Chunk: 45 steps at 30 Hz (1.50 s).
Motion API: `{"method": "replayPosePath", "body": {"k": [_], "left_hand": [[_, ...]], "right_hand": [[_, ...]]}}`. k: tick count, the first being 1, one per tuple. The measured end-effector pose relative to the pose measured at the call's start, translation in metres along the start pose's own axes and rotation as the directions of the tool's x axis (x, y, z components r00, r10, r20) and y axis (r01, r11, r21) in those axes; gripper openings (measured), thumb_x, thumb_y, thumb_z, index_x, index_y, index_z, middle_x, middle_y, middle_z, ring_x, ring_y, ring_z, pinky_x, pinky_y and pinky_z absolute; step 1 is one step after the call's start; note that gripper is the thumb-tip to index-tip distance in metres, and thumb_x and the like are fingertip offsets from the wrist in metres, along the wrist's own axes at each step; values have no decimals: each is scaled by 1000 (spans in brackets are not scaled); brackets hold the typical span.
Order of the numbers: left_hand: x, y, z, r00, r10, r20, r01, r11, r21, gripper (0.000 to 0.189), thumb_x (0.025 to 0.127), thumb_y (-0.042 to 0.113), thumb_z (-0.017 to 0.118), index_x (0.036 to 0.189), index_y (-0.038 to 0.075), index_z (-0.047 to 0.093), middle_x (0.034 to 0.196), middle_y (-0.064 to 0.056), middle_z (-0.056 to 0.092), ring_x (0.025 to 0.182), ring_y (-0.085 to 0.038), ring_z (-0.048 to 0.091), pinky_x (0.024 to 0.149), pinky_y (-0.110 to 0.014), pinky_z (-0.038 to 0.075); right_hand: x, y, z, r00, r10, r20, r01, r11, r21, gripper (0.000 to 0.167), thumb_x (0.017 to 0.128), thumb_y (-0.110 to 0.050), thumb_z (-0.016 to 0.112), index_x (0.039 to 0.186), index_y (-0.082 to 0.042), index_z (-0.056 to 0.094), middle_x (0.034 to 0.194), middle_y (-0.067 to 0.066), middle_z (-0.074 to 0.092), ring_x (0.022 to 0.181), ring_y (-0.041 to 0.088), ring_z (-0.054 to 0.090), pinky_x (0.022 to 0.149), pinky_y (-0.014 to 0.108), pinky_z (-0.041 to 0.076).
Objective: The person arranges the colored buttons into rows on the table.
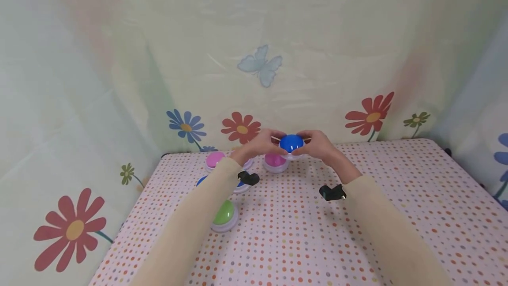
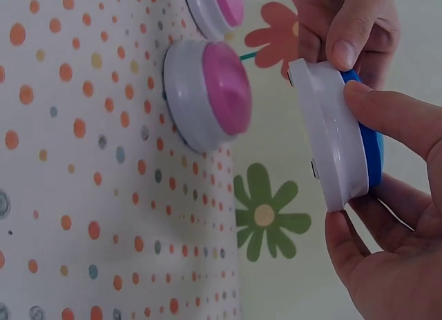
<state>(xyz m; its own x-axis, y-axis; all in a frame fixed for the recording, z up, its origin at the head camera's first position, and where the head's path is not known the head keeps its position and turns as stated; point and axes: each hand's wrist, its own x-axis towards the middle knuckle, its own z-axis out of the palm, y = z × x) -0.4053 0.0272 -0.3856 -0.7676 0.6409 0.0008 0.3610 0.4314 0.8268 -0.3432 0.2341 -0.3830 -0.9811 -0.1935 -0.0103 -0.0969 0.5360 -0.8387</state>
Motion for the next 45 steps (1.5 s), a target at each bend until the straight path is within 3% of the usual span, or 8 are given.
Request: {"method": "replayPosePath", "body": {"k": [8, 14, 23, 35, 45], "left_hand": [[11, 1, 9, 1000, 8, 4, -8, 999, 52, 60, 81, 18, 81, 134, 3, 56, 126, -7, 61, 104, -17, 60, 81, -24, 52], [18, -10, 21, 999, -31, 4, 31, 999, 41, 61, 81, 19, 81, 135, 5, 55, 124, -3, 61, 102, -16, 59, 81, -24, 52], [28, -23, 35, 1000, -26, 10, 26, 998, 55, 59, 81, 20, 81, 133, 6, 57, 123, -5, 62, 99, -15, 60, 81, -24, 52], [34, -26, 36, 999, -52, 8, 51, 995, 86, 64, 81, 20, 82, 137, 8, 55, 126, -6, 61, 100, -15, 60, 83, -24, 52], [33, -25, 41, 998, -47, 44, 43, 995, 92, 57, 79, 16, 83, 130, 2, 60, 122, -8, 64, 101, -16, 61, 84, -24, 51]], "right_hand": [[2, 16, -2, 999, 15, -32, -15, 1000, -9, 73, 86, -17, 75, 144, 6, 37, 141, 30, 41, 123, 48, 42, 97, 55, 43], [2, 30, 3, 999, 20, -40, -21, 1000, -14, 70, 87, -18, 75, 143, 5, 39, 141, 29, 41, 123, 47, 43, 97, 56, 43], [0, 46, 7, 996, 44, -71, -45, 999, -9, 71, 85, -18, 76, 142, 5, 41, 139, 30, 43, 121, 47, 43, 96, 58, 43], [5, 51, 7, 996, 73, -55, -74, 997, -7, 72, 87, -18, 74, 144, 5, 37, 142, 30, 40, 124, 48, 40, 100, 57, 40], [2, 59, 10, 995, 82, -61, -83, 996, -13, 73, 85, -20, 76, 142, 7, 39, 140, 31, 41, 124, 49, 41, 99, 60, 39]]}}
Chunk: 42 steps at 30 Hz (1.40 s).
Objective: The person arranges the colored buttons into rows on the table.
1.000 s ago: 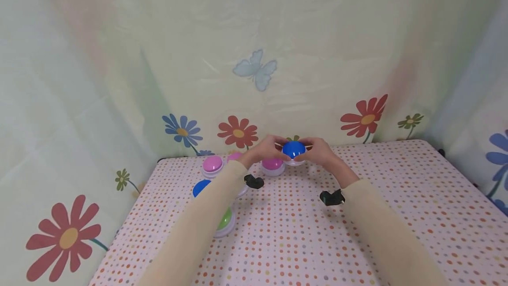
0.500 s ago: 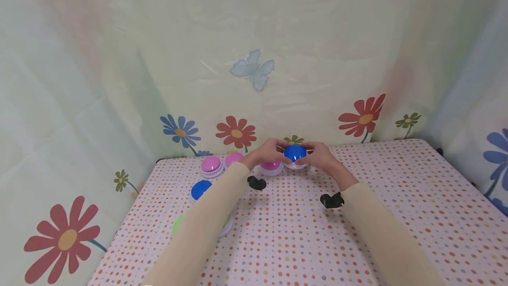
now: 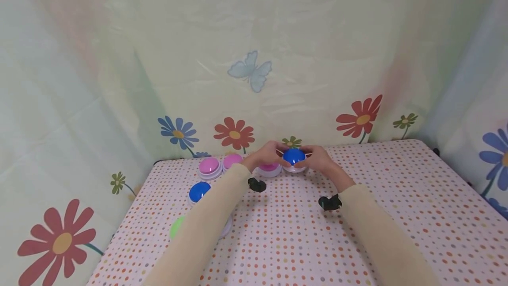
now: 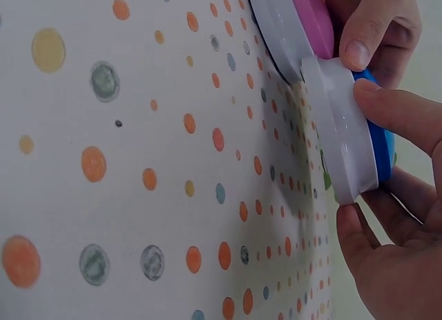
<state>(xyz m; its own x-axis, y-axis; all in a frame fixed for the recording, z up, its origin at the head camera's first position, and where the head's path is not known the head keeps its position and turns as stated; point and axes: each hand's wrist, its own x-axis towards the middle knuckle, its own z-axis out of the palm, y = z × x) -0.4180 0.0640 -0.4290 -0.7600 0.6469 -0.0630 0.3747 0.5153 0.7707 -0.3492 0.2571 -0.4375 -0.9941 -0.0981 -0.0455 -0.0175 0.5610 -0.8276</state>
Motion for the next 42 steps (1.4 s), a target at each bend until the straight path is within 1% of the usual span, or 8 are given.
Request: {"method": "replayPosePath", "body": {"k": [5, 9, 17, 23, 28, 31, 36, 42], "left_hand": [[0, -1, 2, 1000, -14, 2, 14, 999, 39, 56, 80, 18, 82, 131, 5, 60, 123, -5, 63, 104, -16, 61, 85, -25, 51], [2, -3, 3, 1000, -29, -4, 29, 998, 61, 57, 80, 20, 82, 131, 7, 60, 123, -4, 63, 105, -15, 61, 87, -26, 50], [3, -4, 3, 999, -33, 2, 33, 997, 68, 58, 81, 20, 82, 132, 6, 59, 126, -5, 62, 106, -16, 60, 89, -26, 50], [0, 0, 4, 999, -46, -4, 46, 997, 60, 58, 81, 20, 81, 132, 5, 58, 126, -5, 61, 107, -17, 59, 89, -27, 50], [0, 1, 7, 999, -39, -6, 39, 997, 70, 57, 80, 19, 82, 131, 6, 60, 126, -6, 62, 107, -16, 59, 90, -27, 49], [2, 0, 8, 999, -31, -5, 32, 996, 78, 56, 80, 19, 82, 130, 6, 61, 125, -5, 62, 106, -15, 59, 90, -26, 49], [2, -3, 10, 999, -46, -14, 47, 997, 64, 55, 79, 18, 83, 128, 7, 62, 123, -4, 63, 104, -15, 59, 90, -28, 49], [3, -7, 12, 999, -54, -5, 55, 995, 83, 57, 78, 20, 84, 129, 7, 62, 122, -4, 63, 103, -14, 59, 89, -26, 49]], "right_hand": [[1, 3, 2, 1000, 10, 12, -10, 1000, -10, 71, 86, -17, 74, 143, 7, 38, 141, 31, 40, 125, 48, 41, 100, 59, 37], [4, 5, 2, 1000, -3, 14, 3, 1000, -11, 72, 85, -17, 75, 142, 8, 38, 140, 32, 41, 124, 49, 41, 100, 59, 38], [9, 12, 3, 1000, 12, 17, -12, 1000, 8, 73, 86, -18, 75, 143, 8, 37, 142, 32, 39, 126, 49, 40, 101, 59, 37], [6, 11, 4, 1000, 3, 5, -3, 1000, 14, 72, 86, -16, 75, 142, 9, 38, 141, 33, 39, 125, 50, 39, 101, 60, 37], [4, 13, 5, 1000, 12, -10, -12, 1000, -2, 72, 86, -15, 74, 142, 10, 37, 140, 34, 39, 125, 50, 40, 100, 59, 38], [5, 16, 5, 999, 29, -16, -29, 999, -12, 74, 85, -17, 76, 143, 8, 37, 141, 33, 39, 125, 50, 39, 100, 59, 38], [7, 20, 8, 999, 40, -19, -40, 999, -7, 74, 84, -17, 77, 143, 6, 39, 142, 32, 39, 126, 50, 39, 100, 59, 38], [10, 25, 10, 999, 50, -8, -50, 999, -2, 75, 83, -17, 78, 142, 7, 40, 142, 32, 39, 127, 51, 38, 101, 60, 37]]}}
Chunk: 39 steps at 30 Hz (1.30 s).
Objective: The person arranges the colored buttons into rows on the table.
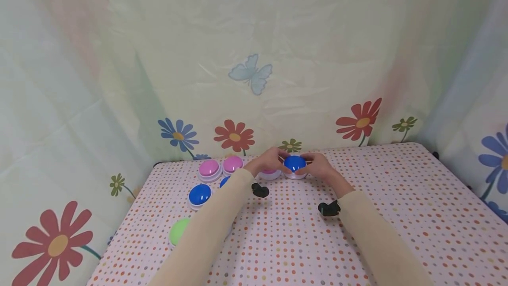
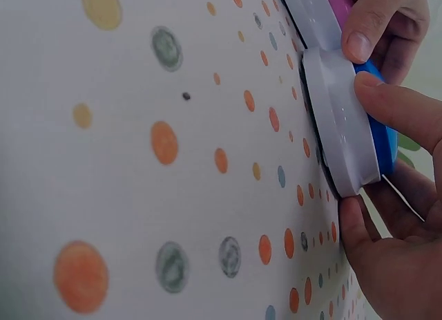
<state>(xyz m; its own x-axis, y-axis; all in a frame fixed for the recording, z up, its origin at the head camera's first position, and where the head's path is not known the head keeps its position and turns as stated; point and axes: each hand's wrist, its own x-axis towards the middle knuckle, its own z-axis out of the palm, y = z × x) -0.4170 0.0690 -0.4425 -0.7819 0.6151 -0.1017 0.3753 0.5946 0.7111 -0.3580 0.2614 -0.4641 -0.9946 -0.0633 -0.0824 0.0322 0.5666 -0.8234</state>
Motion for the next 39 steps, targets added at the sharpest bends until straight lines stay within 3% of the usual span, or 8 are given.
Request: {"method": "replayPosePath", "body": {"k": [12, 31, 39], "left_hand": [[-4, 2, 2, 1000, -6, -13, 6, 1000, 19, 60, 78, 20, 84, 131, 6, 59, 126, -5, 61, 105, -16, 60, 87, -26, 50], [-3, 2, 2, 999, -17, -30, 19, 998, 65, 61, 79, 26, 83, 132, 10, 59, 125, -2, 62, 104, -14, 59, 87, -27, 50], [-5, 0, 5, 999, -18, -42, 20, 998, 53, 60, 78, 26, 84, 131, 11, 61, 123, -1, 62, 103, -14, 60, 87, -27, 50]], "right_hand": [[0, 4, 2, 1000, 26, 12, -27, 997, 76, 76, 84, -18, 77, 145, 3, 37, 146, 30, 34, 130, 49, 34, 103, 60, 34], [-6, 1, 1, 1000, -20, 9, 19, 997, 79, 77, 83, -20, 77, 144, 4, 37, 144, 31, 35, 128, 51, 35, 100, 62, 35], [-6, 5, 3, 1000, 7, 15, -9, 996, 88, 77, 84, -19, 76, 145, 3, 35, 145, 30, 35, 129, 50, 34, 103, 61, 34]]}}
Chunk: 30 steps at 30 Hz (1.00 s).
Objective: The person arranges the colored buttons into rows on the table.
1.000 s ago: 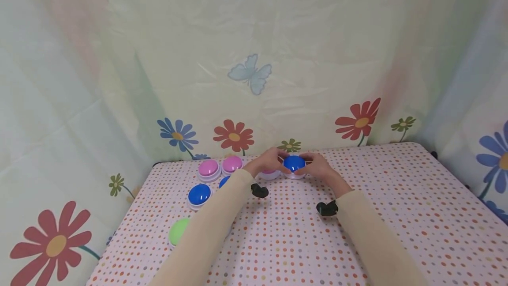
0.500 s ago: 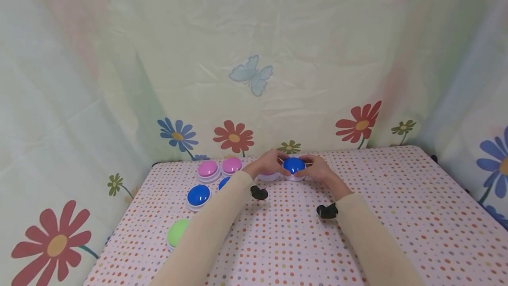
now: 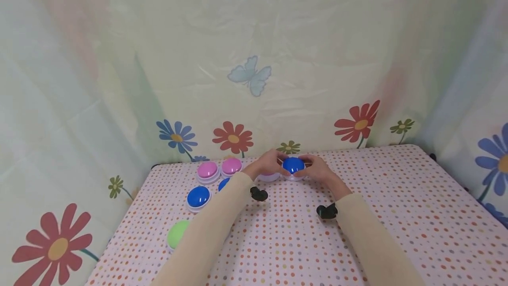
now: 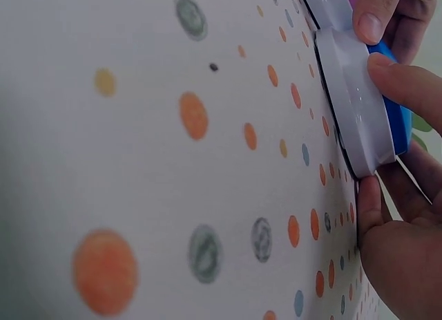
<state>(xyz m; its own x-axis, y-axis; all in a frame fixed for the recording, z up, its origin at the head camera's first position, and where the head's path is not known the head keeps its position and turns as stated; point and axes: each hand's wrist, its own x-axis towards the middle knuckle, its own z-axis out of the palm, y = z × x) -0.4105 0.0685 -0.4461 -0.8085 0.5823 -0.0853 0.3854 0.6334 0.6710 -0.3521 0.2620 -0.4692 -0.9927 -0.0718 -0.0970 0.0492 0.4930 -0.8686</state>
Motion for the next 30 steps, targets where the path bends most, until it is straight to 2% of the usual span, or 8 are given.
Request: {"method": "replayPosePath", "body": {"k": [4, 7, 12, 15, 20, 23, 27, 30], "left_hand": [[-3, 1, 4, 1000, -7, 9, 7, 1000, -7, 62, 76, 26, 85, 131, 11, 61, 122, 0, 63, 101, -13, 60, 85, -26, 50], [-4, 3, 2, 999, -4, 35, 2, 999, 35, 68, 78, 28, 84, 137, 10, 55, 127, -2, 60, 108, -14, 58, 89, -27, 49], [-5, 9, -21, 1000, 17, 6, -17, 995, 103, 77, 80, 30, 81, 144, 8, 44, 137, -9, 53, 122, -21, 51, 98, -35, 45], [-10, 13, -38, 1000, 28, 8, -29, 993, 111, 73, 82, 31, 79, 143, 9, 45, 139, -11, 51, 124, -24, 49, 98, -39, 46], [-26, 16, -64, 996, 59, 62, -64, 995, 79, 62, 86, 27, 75, 140, 9, 51, 139, -14, 50, 126, -29, 47, 95, -37, 47], [-38, 19, -77, 996, 73, 56, -76, 995, 62, 55, 88, 25, 73, 137, 11, 54, 137, -13, 52, 126, -30, 48, 93, -35, 49], [-56, 23, -89, 996, 67, 51, -72, 992, 103, 47, 89, 28, 72, 132, 16, 59, 130, -6, 56, 122, -25, 51, 90, -34, 50], [-70, 23, -97, 993, 80, 82, -90, 988, 128, 46, 89, 30, 72, 131, 15, 60, 126, -2, 59, 120, -23, 52, 90, -32, 49]], "right_hand": [[-4, 4, 2, 1000, 2, -3, -2, 1000, -17, 76, 85, -20, 75, 146, 3, 35, 144, 31, 35, 128, 50, 35, 102, 61, 34], [-7, 4, 3, 999, -24, -24, 23, 999, -36, 76, 85, -19, 76, 146, 2, 35, 144, 30, 36, 129, 49, 35, 103, 61, 34], [-9, -4, 2, 993, -104, -61, 99, 991, -89, 79, 84, -17, 77, 147, 2, 33, 148, 29, 33, 134, 50, 27, 104, 63, 30], [-13, -10, -1, 988, -127, -88, 116, 985, -127, 75, 86, -15, 75, 146, 1, 34, 148, 28, 33, 136, 50, 24, 104, 65, 27], [-24, -27, -5, 983, -156, -94, 139, 977, -162, 63, 90, -15, 70, 143, 2, 40, 143, 28, 39, 133, 49, 29, 104, 62, 30], [-29, -38, -7, 982, -166, -86, 150, 975, -163, 59, 92, -16, 68, 142, 1, 42, 142, 27, 42, 133, 48, 32, 103, 61, 32], [-36, -53, -4, 981, -183, -59, 172, 973, -157, 57, 92, -19, 68, 139, 2, 45, 139, 27, 44, 131, 47, 36, 102, 59, 36], [-39, -64, 3, 977, -210, -24, 205, 968, -145, 55, 93, -21, 68, 137, 4, 47, 137, 27, 47, 128, 46, 40, 102, 57, 38]]}}
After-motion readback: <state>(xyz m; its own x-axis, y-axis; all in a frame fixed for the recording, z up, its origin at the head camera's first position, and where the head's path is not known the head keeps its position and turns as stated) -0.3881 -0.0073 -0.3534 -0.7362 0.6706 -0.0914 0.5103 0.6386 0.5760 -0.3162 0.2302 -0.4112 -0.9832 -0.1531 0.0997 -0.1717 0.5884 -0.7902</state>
